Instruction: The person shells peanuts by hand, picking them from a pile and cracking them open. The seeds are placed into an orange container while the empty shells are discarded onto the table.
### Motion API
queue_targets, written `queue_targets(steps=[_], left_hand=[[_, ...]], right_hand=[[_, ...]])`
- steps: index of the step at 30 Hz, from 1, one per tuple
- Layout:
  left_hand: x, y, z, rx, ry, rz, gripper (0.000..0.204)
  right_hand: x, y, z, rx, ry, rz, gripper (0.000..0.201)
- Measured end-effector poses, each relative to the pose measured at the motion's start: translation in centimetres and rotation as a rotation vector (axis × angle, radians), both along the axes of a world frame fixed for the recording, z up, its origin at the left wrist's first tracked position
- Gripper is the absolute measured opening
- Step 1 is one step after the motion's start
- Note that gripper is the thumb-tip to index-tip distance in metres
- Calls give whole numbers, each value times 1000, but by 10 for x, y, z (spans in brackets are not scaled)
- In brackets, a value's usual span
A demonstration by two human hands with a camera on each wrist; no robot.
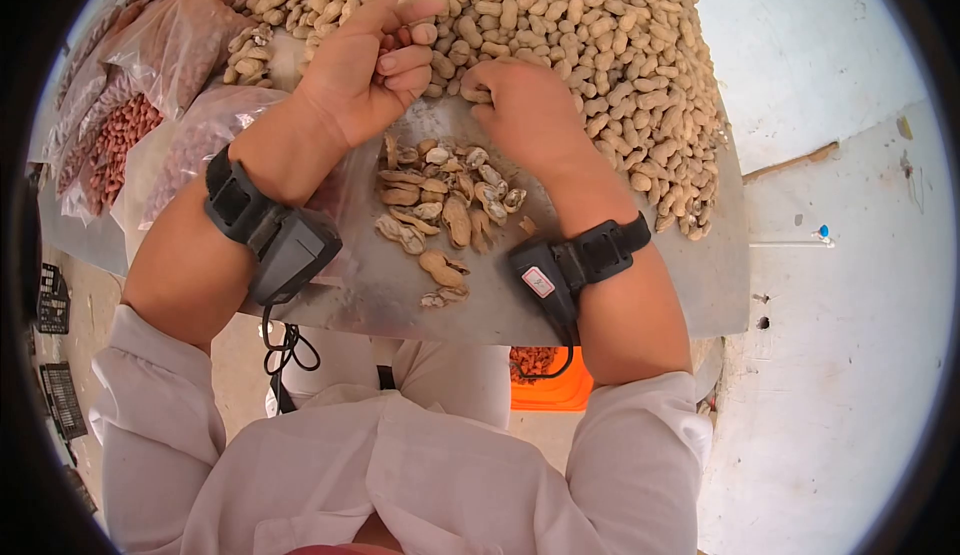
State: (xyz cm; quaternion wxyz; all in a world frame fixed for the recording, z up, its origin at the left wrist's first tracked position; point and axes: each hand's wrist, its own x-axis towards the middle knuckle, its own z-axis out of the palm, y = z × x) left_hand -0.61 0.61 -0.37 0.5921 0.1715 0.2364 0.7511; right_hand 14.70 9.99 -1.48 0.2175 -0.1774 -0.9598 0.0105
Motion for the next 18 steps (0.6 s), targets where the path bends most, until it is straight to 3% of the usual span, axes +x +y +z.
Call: queue_targets(steps=[4,7,10,14,18], left_hand=[[-1,2,-4,6,78,-12,28],[1,1,-4,-1,236,3,21],[4,-1,-5,40,339,-43,18],[14,-6,1,26,576,2,19],[18,-6,2,55,682,63,22]], right_hand=[[1,-1,1,-79,86,-33,20],[5,-10,19,-709,290,-135,19],[7,-12,21,-1019,668,95,17],[5,-7,18,-1208,830,242,15],[4,-12,18,-1186,802,246,16]])
